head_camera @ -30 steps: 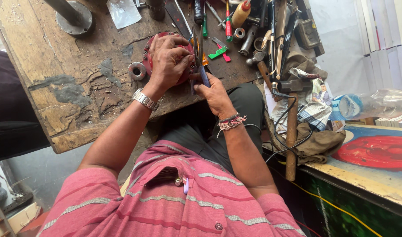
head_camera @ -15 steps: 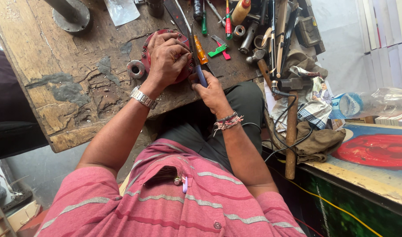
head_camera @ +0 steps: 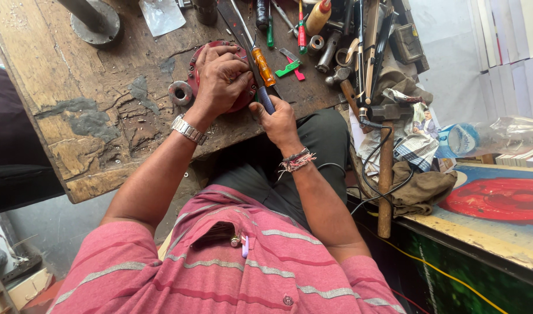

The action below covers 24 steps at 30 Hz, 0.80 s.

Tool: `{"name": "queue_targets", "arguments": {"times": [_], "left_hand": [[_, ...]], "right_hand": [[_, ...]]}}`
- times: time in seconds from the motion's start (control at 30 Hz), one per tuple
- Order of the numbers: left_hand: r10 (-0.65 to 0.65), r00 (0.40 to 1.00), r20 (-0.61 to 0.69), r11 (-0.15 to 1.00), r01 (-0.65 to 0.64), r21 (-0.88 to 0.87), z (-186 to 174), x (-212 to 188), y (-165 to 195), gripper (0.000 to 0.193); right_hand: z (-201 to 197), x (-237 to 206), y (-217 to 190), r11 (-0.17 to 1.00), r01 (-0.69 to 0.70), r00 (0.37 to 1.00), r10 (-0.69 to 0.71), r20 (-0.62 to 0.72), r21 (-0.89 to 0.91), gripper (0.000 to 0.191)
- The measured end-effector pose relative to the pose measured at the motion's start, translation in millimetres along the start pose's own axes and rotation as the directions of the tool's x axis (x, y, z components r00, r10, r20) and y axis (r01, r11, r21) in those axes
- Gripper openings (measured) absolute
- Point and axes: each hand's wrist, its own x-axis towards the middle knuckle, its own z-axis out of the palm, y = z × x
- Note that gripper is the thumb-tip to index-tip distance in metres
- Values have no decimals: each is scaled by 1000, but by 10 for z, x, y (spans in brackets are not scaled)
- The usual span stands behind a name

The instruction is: The person sits on the floor and uses pliers and a screwdriver to strip, twist, and connect wires on a red circular electrical component. They repeatedly adjust the wires and secure connections while a second person works nearby.

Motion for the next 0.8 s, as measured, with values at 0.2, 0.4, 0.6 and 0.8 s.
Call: {"name": "queue_targets", "arguments": {"times": [0.2,0.4,0.6,0.8], "left_hand": [[-1,999,-34,997,-2,-72,2,-3,-24,7],[-13,998,-68,998,9,-61,39,1,-47,10],[-96,993,-73,995,93,-44,89,-3,-38,13],[-21,998,-56,1000,20,-7,60,13,-14,7]], "right_hand": [[9,-2,-67,883,304,933,-352,-76,-357,42],[24,-19,-155,811,341,905,-421,-67,-476,41],[60,-31,-149,770,343,886,-455,-86,-539,40],[44,31,-31,986,-158,987,159,5,-42,39]]}}
